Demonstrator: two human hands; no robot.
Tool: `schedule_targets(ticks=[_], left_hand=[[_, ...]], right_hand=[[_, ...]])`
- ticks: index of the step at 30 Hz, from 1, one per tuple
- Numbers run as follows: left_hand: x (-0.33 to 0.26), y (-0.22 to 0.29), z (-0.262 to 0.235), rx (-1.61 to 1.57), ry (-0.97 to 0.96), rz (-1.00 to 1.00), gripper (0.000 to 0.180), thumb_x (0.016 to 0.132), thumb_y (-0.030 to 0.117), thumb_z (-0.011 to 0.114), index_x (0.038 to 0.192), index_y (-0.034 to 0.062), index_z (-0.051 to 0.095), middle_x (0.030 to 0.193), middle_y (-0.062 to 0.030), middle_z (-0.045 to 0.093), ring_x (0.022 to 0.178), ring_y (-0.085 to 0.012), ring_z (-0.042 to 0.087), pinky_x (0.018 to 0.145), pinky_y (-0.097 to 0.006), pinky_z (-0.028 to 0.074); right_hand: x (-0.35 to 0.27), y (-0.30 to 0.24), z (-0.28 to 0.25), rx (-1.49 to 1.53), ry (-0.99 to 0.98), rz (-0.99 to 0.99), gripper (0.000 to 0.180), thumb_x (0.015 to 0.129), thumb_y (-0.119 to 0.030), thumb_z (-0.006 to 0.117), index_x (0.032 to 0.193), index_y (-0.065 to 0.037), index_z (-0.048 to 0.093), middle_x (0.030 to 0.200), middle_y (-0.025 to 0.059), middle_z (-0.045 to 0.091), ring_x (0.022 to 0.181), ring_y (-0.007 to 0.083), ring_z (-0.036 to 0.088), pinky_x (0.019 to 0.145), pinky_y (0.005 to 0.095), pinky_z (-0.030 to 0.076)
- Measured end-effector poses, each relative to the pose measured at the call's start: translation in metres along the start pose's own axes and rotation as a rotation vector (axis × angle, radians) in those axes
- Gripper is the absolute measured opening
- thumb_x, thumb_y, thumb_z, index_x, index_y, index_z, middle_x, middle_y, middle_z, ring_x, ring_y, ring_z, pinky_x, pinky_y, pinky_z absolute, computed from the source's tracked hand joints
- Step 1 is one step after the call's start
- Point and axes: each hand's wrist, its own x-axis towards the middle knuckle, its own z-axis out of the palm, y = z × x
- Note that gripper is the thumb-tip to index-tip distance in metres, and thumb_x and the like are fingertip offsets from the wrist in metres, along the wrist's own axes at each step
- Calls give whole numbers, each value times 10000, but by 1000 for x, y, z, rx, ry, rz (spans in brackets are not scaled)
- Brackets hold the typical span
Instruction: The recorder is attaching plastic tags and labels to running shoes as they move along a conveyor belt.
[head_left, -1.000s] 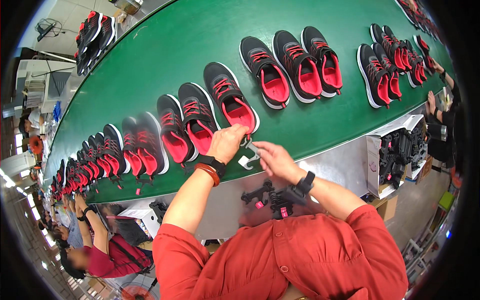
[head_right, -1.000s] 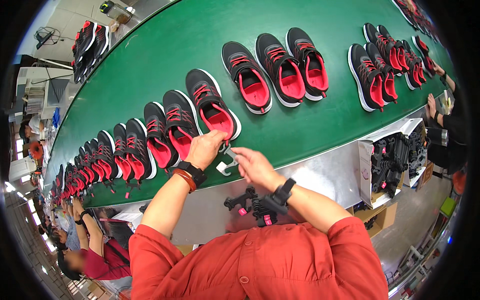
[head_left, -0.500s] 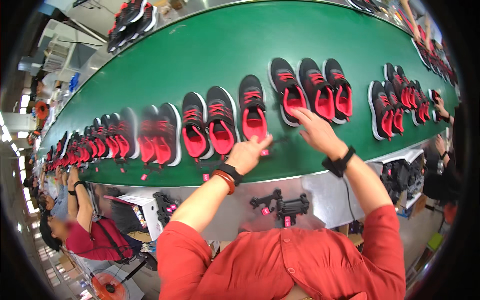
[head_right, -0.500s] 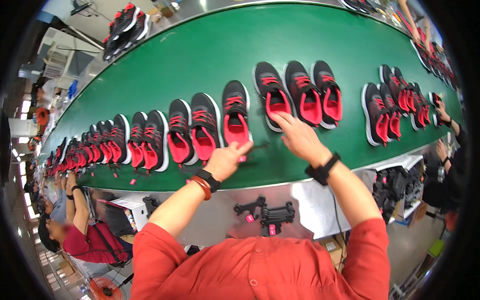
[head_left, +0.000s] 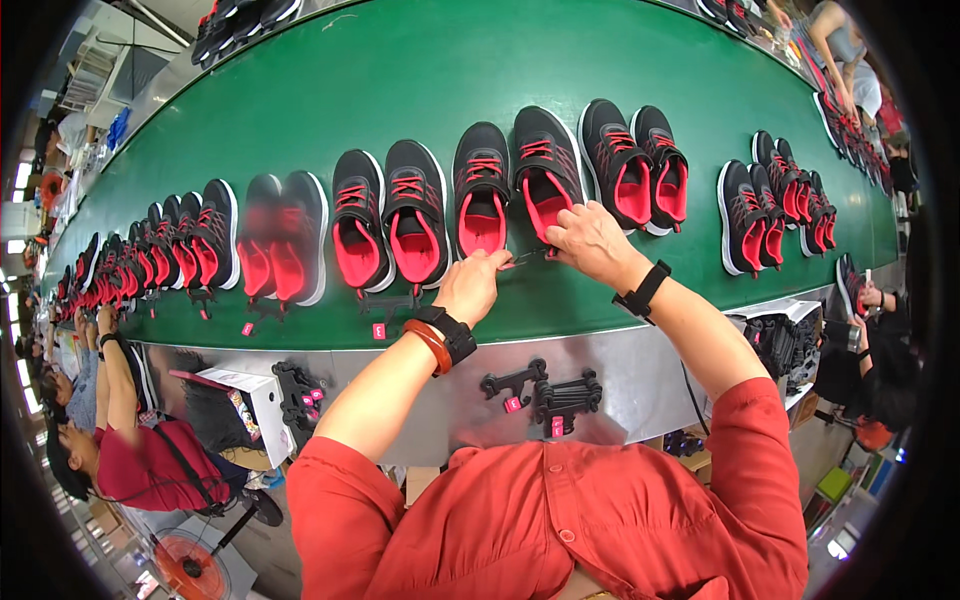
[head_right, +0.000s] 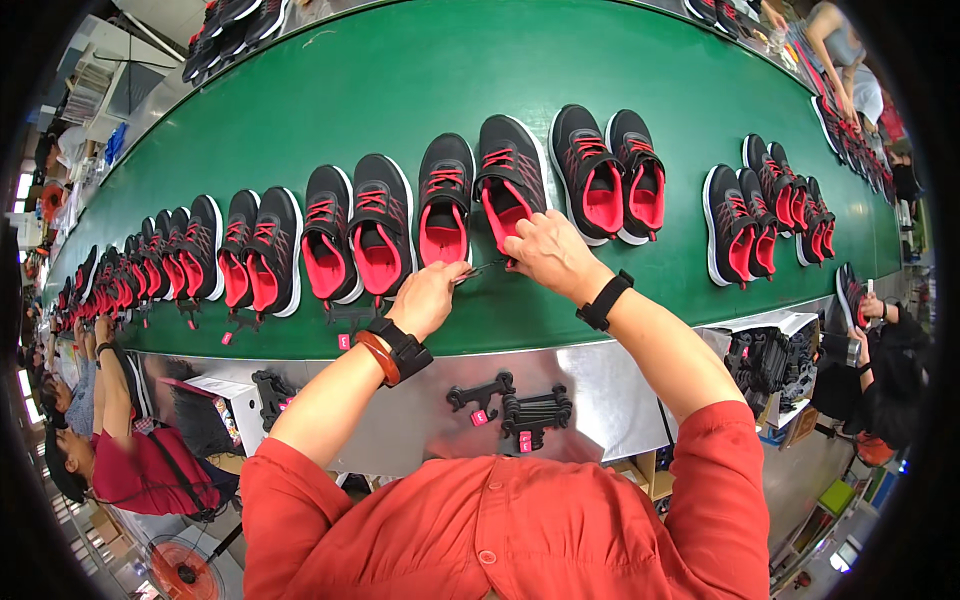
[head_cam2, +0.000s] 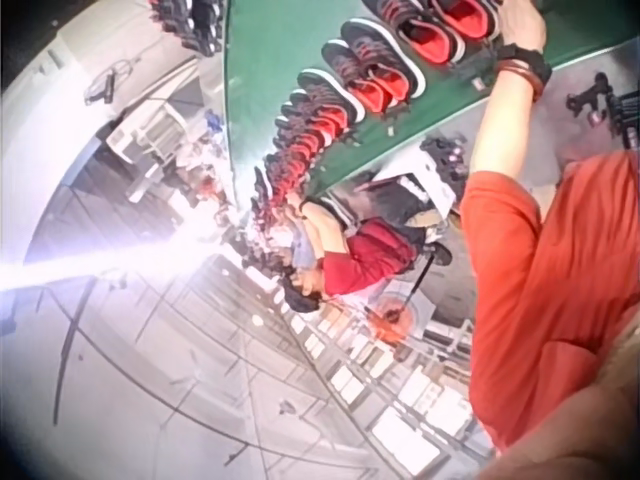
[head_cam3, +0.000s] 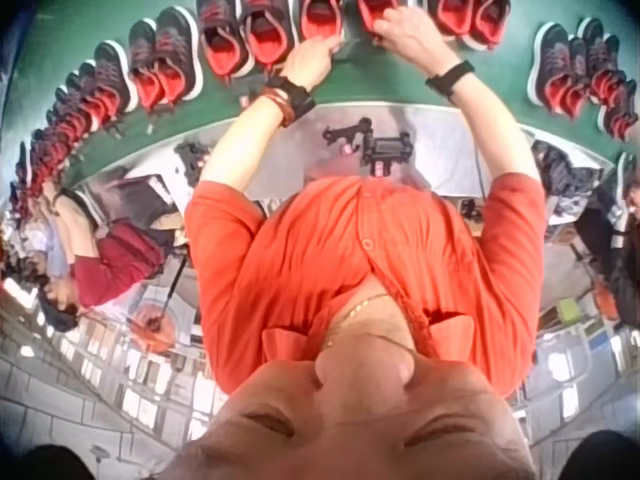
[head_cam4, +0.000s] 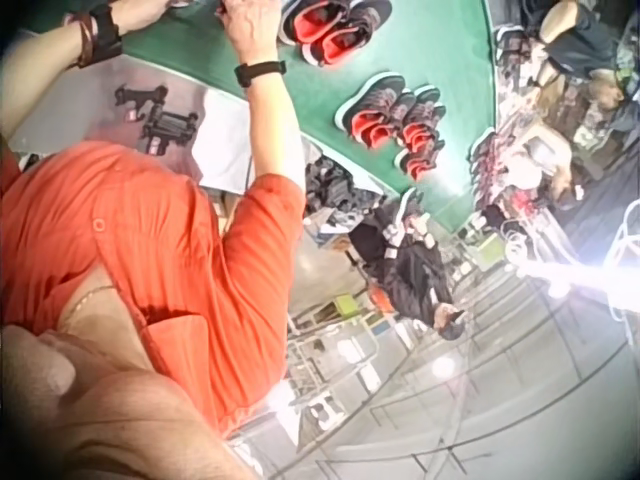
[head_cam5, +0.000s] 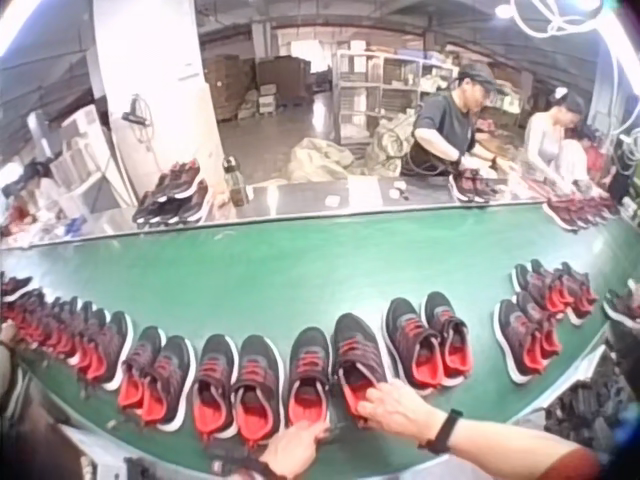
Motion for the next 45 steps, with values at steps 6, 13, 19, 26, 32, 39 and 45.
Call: schedule_targets(ticks=[6,13,19,26,32,39,45], left_hand=[[-2,0,1,-11,15,5,298,888,38,463,1134,101,619,898,-202,632,836,-403,621,745,-490,494],[-5,-2,4,-16,52,13,336,861,22,443,1142,91,613,924,-218,634,805,-423,632,738,-511,500],[-7,4,0,-37,-12,-57,303,874,20,489,1136,85,626,970,-200,629,907,-386,622,780,-440,506],[-16,-5,2,-338,93,108,505,775,-109,525,1227,100,606,1368,-224,418,1268,-379,455,1051,-381,381],[-22,0,-5,-46,104,27,641,728,-153,428,1279,137,579,1444,-227,378,1288,-378,452,1053,-394,397],[-18,44,-22,9,402,108,527,694,-136,469,1145,83,628,1243,-139,536,1061,-336,563,921,-407,476],[-5,99,-12,-40,350,216,447,699,-119,485,1068,71,651,1107,-125,589,994,-324,589,877,-406,486]], right_hand=[[6,-8,-3,-37,-6,-17,175,705,-270,736,830,-167,668,760,31,562,782,205,573,707,352,410],[8,-4,-5,-4,8,-21,152,677,-242,737,786,-158,673,734,32,575,766,210,581,708,356,410],[14,-12,6,-74,-5,-10,103,665,-199,721,735,-155,661,701,34,572,752,224,590,699,360,410],[-1,-4,10,427,129,87,265,711,-100,697,949,-85,582,886,93,583,828,329,578,730,436,444],[-59,-30,10,566,169,212,236,739,-56,665,959,-63,578,975,150,584,857,359,573,736,449,487],[-111,-109,28,432,-235,-146,176,728,-198,670,858,-86,632,896,69,594,945,245,551,822,370,434],[-117,-114,58,397,-213,-89,147,819,-149,525,815,-58,640,914,110,612,924,263,557,833,385,444]])
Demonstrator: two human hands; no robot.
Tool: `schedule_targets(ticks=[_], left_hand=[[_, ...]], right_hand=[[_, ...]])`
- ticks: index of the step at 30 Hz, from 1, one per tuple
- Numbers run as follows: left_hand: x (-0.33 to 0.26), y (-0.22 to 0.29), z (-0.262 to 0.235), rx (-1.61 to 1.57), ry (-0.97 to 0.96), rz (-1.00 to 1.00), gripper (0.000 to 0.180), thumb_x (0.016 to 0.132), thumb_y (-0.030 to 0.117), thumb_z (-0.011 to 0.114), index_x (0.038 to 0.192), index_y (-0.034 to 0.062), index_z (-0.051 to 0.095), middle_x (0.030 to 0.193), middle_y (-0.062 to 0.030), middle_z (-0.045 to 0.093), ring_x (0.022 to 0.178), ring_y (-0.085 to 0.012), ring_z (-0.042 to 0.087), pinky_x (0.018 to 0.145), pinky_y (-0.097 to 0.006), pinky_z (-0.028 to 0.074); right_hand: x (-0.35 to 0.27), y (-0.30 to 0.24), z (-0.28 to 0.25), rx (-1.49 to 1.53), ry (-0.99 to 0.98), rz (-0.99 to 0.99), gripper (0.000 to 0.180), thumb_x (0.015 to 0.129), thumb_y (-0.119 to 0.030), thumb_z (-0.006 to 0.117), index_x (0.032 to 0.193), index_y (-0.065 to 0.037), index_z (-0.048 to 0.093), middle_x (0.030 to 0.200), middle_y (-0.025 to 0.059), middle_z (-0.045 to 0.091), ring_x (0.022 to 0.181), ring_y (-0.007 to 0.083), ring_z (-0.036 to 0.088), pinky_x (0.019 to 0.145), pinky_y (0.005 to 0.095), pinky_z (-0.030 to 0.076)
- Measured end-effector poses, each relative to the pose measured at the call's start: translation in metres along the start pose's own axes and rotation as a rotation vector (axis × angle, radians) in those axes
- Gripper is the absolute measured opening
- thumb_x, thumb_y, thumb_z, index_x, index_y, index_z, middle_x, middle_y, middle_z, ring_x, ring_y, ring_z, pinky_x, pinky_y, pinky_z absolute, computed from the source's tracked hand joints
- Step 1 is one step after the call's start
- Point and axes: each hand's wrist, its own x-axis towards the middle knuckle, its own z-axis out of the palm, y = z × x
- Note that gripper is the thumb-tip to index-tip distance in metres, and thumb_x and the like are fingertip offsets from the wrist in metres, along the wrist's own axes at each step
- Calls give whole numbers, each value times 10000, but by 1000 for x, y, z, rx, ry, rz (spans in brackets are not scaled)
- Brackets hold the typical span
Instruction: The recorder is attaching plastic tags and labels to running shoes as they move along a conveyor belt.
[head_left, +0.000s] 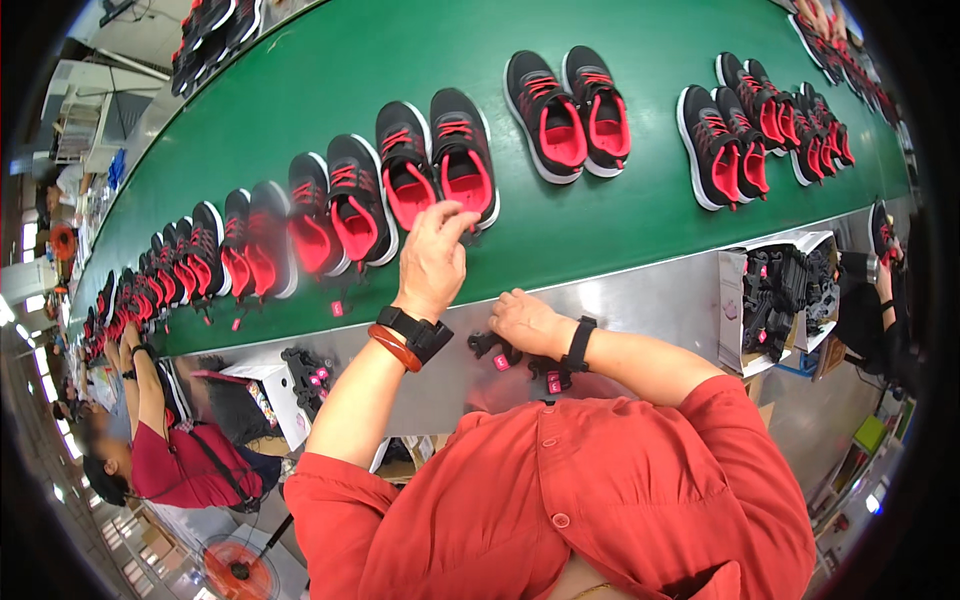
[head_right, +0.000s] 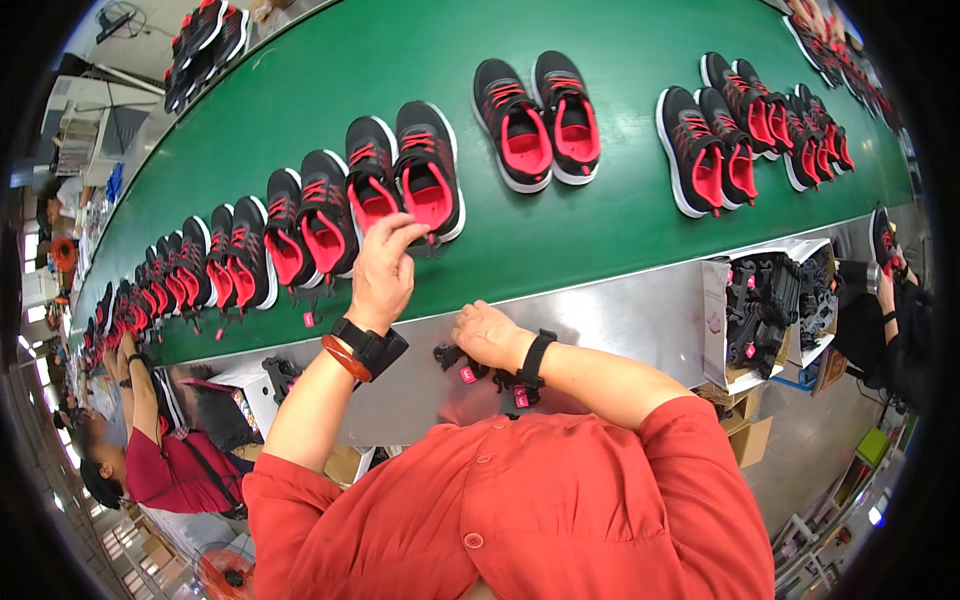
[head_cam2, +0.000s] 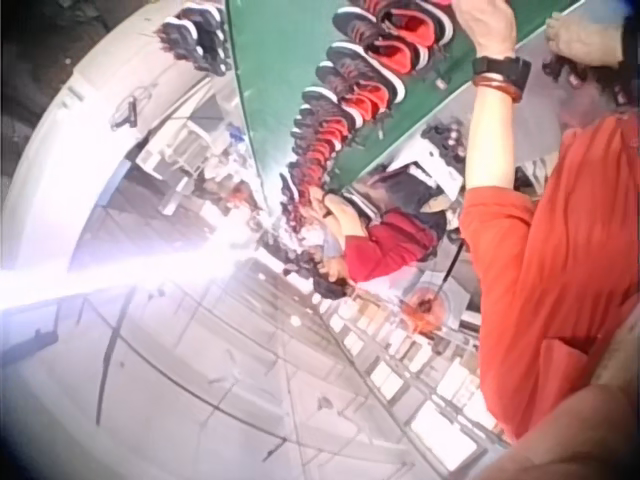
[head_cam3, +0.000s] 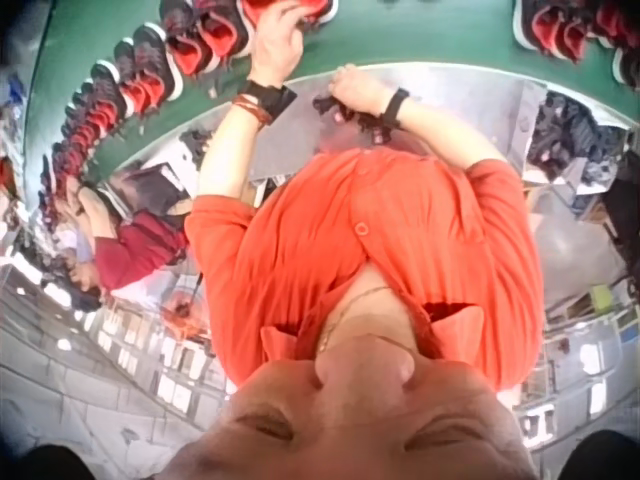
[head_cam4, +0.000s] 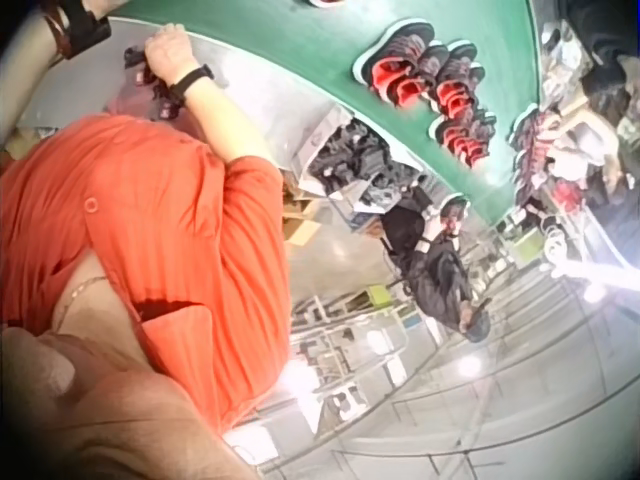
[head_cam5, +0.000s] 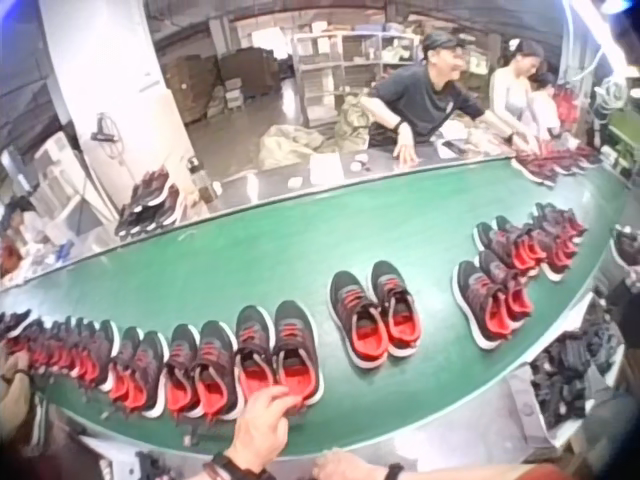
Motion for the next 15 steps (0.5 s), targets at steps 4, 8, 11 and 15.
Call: schedule_targets(ticks=[4,8,11,15], left_hand=[[18,22,36,-19,-90,57,388,723,-84,525,1061,68,640,1077,-112,595,1004,-311,592,858,-390,501],[49,28,80,-15,-146,35,424,783,-38,566,1189,82,566,1180,-121,568,1071,-345,578,870,-414,504],[76,21,105,16,-138,50,437,800,-8,589,1222,95,536,1221,-116,562,1072,-352,582,868,-435,505],[101,4,126,39,-239,105,377,803,16,612,1167,78,534,1177,-138,589,1006,-373,606,841,-447,506]], right_hand=[[-9,13,-5,186,-35,-3,108,781,-176,625,754,-72,635,847,90,630,920,273,559,844,387,437],[-31,27,-32,581,243,12,173,711,-168,742,775,-67,617,794,83,636,825,287,587,764,382,463],[-55,46,-64,1005,287,353,150,793,-151,707,821,-41,608,779,92,643,726,257,612,675,350,487],[-74,89,-82,1343,662,712,202,945,-97,536,1134,-23,529,803,56,651,643,114,606,584,270,496]])
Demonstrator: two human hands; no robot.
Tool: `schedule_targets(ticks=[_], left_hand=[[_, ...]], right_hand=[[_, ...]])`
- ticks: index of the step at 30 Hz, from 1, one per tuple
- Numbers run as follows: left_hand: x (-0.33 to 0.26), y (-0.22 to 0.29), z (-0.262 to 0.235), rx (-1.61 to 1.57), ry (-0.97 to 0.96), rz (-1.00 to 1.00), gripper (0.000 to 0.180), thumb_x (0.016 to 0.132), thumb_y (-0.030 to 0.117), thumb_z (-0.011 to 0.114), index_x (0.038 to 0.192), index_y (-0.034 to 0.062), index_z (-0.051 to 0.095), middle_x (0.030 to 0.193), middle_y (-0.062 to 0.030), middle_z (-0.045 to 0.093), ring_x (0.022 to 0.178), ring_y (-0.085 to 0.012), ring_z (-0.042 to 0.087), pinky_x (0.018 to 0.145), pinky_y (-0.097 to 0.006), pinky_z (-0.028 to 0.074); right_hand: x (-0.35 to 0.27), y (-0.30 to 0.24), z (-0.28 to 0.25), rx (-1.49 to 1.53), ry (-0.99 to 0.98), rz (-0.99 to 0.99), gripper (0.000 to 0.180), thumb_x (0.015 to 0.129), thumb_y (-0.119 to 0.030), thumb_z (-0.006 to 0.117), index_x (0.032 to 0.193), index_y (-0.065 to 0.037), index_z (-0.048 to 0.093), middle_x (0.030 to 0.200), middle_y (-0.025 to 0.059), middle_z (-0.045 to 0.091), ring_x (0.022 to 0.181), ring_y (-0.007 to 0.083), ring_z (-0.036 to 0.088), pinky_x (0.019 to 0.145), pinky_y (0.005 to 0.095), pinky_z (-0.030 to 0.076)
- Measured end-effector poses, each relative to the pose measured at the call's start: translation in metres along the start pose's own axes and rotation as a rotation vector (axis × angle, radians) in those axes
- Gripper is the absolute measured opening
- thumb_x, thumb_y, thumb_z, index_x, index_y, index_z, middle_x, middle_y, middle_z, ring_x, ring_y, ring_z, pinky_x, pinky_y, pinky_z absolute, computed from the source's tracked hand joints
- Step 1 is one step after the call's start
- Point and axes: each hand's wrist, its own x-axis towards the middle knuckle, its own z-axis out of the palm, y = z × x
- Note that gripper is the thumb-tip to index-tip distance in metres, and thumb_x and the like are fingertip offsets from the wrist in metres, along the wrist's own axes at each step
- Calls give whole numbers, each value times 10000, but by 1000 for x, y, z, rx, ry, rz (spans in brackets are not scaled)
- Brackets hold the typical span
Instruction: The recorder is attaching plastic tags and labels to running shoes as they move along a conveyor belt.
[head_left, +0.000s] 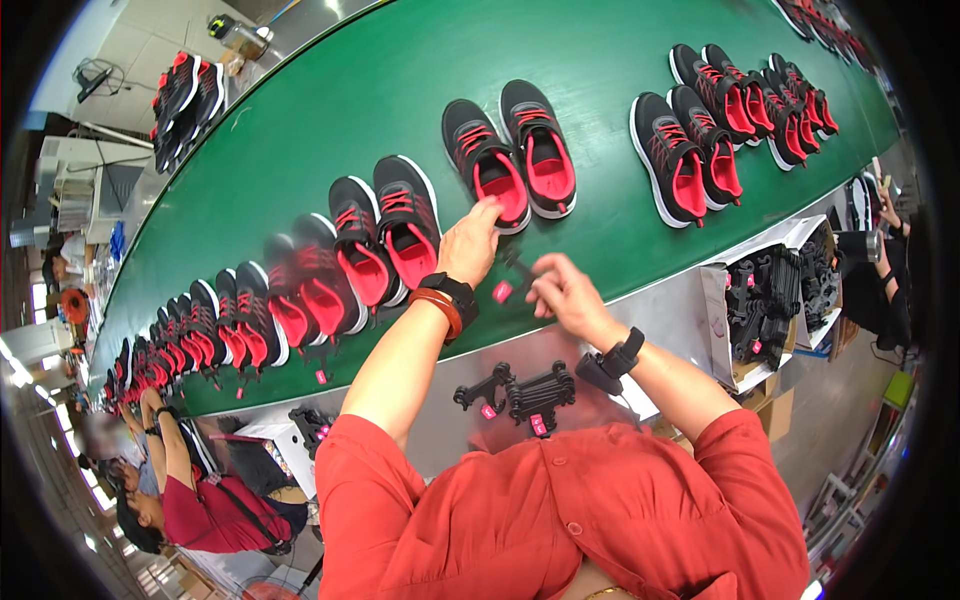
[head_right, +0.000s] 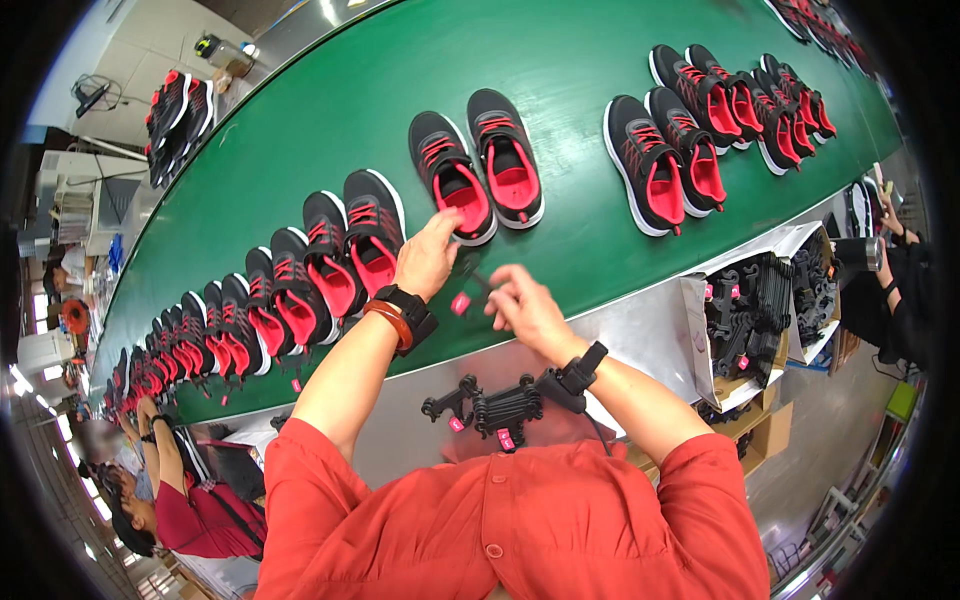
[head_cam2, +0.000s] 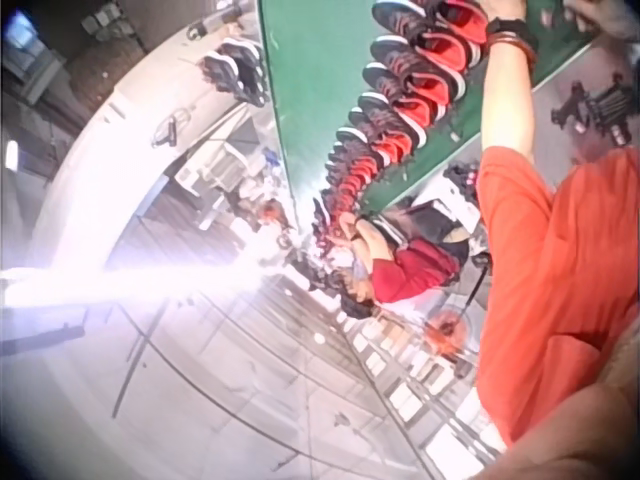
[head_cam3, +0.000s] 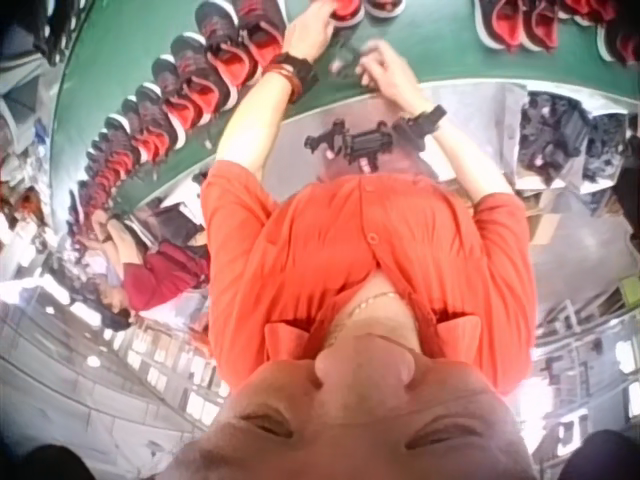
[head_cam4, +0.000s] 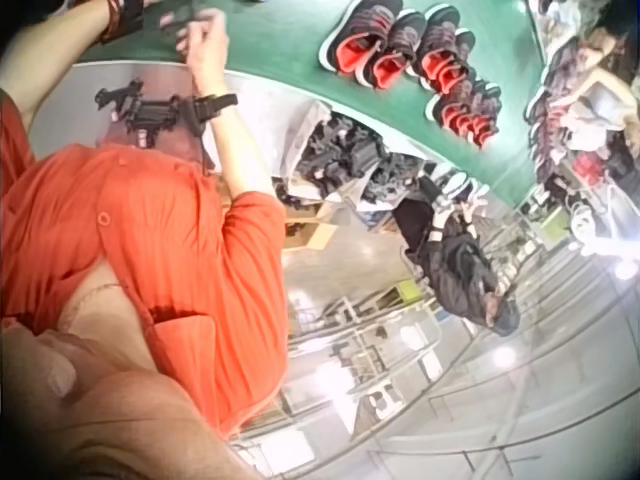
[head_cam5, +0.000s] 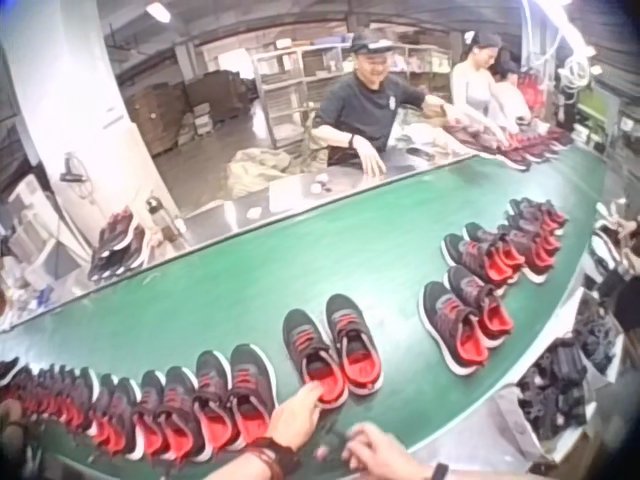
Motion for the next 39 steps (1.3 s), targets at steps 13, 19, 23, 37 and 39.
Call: schedule_targets(ticks=[13,19,23,37,39], left_hand=[[0,-8,14,-99,-10,-56,201,793,0,641,970,22,550,962,-158,620,905,-386,612,749,-425,501],[7,-4,18,-93,15,-16,187,786,3,638,936,23,527,925,-160,598,870,-391,603,714,-445,492],[6,-16,18,-103,4,-67,150,802,39,621,919,34,527,919,-167,590,865,-399,598,706,-465,482],[-33,-24,26,227,-250,114,394,807,171,605,1188,147,508,955,-190,588,733,-354,655,632,-449,520],[-29,-20,15,191,-224,111,479,790,130,604,1255,146,490,927,-203,597,756,-364,653,647,-456,520]], right_hand=[[22,34,8,254,190,7,406,996,-92,457,1396,-36,419,856,74,614,645,105,592,605,238,499],[24,29,-1,271,99,71,395,1004,-116,456,1390,-31,436,808,65,610,589,104,571,547,236,481],[37,27,2,224,-78,174,390,1007,-145,463,1380,-34,451,706,30,591,494,91,514,469,224,423],[76,1,-41,-383,-115,-138,250,969,-146,513,1178,-26,579,795,55,617,564,101,541,520,242,456],[84,-23,-55,-606,15,-357,318,913,-100,571,1225,-37,552,989,95,620,736,166,602,645,287,507]])
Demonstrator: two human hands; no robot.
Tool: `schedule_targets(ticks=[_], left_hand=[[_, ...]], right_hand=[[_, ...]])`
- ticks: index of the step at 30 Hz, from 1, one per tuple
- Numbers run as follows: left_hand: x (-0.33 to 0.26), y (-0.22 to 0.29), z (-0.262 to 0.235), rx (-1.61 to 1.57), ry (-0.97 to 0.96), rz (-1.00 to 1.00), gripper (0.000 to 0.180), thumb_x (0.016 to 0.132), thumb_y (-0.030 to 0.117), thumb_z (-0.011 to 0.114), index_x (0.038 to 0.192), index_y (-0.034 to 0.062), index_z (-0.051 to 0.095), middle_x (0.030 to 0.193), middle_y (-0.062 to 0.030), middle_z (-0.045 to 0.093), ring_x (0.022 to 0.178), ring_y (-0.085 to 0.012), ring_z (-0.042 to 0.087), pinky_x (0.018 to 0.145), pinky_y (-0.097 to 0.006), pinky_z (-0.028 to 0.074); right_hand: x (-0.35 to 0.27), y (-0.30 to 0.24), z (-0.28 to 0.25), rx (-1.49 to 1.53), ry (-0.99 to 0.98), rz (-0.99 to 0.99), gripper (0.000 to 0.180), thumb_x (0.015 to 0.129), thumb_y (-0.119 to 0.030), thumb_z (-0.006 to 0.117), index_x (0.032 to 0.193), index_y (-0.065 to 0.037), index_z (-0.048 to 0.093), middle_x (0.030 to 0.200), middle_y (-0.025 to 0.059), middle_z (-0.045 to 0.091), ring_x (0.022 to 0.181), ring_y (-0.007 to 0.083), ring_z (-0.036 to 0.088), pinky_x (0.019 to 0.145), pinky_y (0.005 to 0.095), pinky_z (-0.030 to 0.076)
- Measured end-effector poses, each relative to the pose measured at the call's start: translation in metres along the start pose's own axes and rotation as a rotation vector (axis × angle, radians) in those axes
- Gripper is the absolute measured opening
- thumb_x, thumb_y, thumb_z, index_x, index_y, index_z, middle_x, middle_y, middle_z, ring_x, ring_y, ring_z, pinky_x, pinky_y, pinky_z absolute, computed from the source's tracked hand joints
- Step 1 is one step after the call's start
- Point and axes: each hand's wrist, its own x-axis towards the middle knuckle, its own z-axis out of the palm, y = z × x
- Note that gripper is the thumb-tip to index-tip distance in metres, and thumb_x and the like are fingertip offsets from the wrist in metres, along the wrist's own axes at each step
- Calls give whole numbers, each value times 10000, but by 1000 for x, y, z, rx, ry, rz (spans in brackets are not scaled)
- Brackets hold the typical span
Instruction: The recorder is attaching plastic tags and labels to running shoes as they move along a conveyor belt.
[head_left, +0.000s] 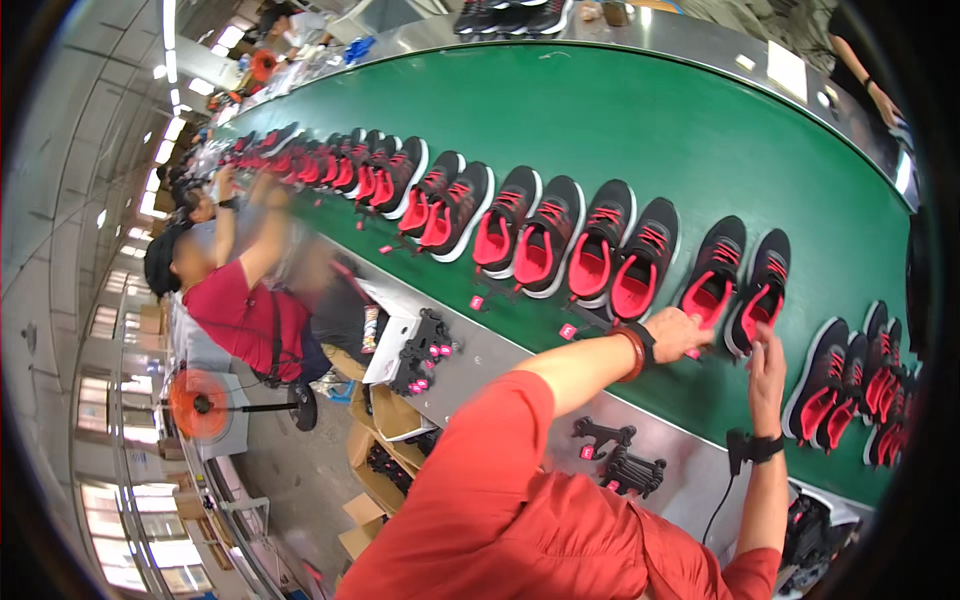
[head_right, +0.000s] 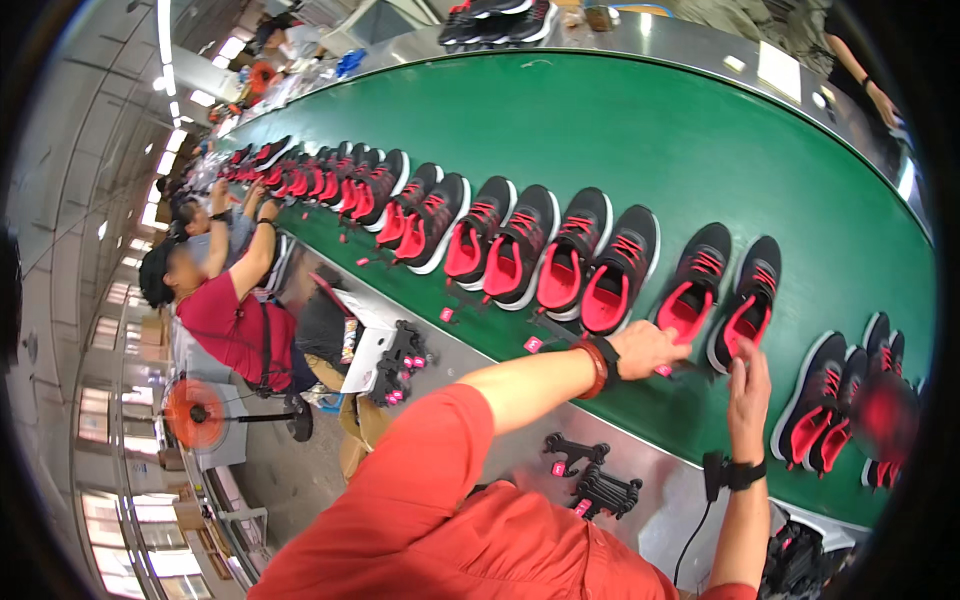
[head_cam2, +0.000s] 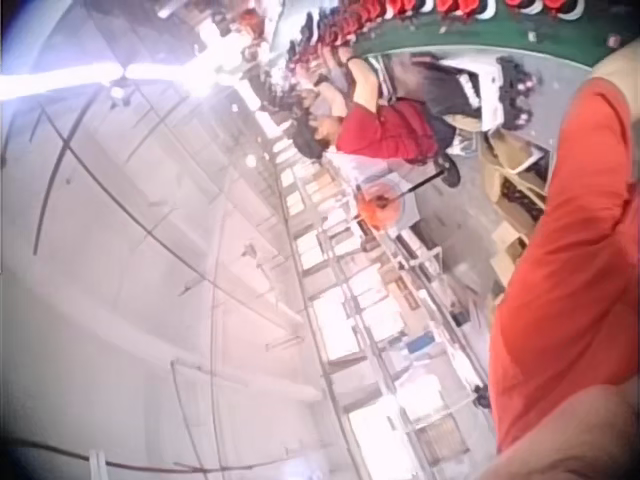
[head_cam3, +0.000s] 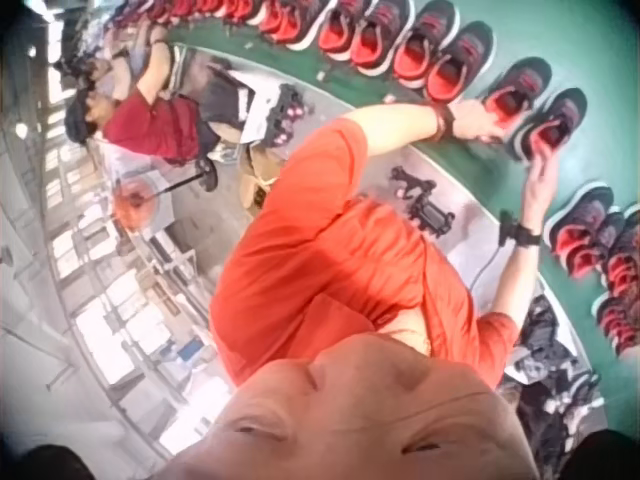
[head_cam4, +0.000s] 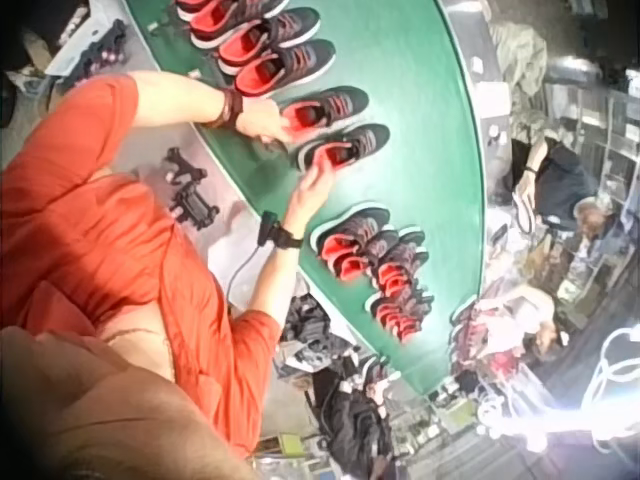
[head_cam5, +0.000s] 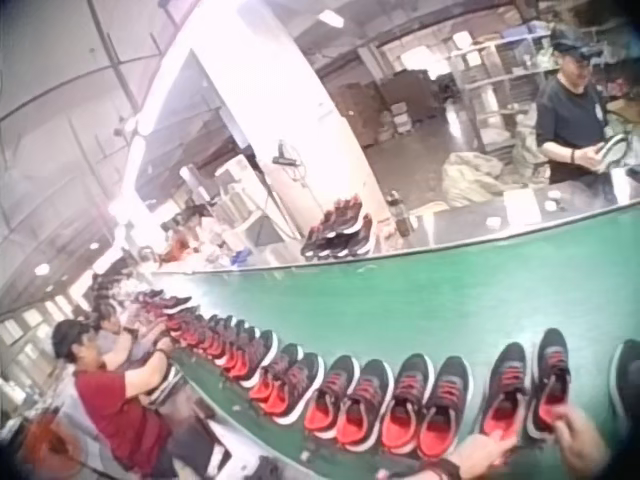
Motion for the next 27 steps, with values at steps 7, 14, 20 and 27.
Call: schedule_targets(ticks=[7,14,20,27], left_hand=[[-16,14,-28,-217,-140,-363,504,835,53,494,1324,175,516,1047,-223,617,931,-397,637,801,-498,506],[-4,23,-25,-207,-110,-393,411,835,44,465,1194,150,634,975,-225,634,901,-394,636,813,-485,502],[-7,14,-16,-222,-45,-408,378,812,63,492,1146,132,657,924,-213,649,889,-390,635,810,-482,500],[-19,18,-15,-450,274,-210,334,722,-2,595,1029,110,665,1073,-166,562,970,-377,594,815,-433,500]], right_hand=[[31,10,-13,-650,-177,-458,218,767,-108,666,949,-66,554,937,131,581,901,339,579,778,435,484],[13,-22,-8,-838,-149,-528,216,737,-232,718,872,-137,579,844,50,565,781,250,563,702,385,430],[21,-27,6,-922,-185,-564,179,701,-215,722,824,-157,606,749,36,534,752,233,547,701,377,406],[28,-28,14,-675,8,-640,245,642,-153,732,859,-125,621,726,49,527,740,271,548,654,428,390]])
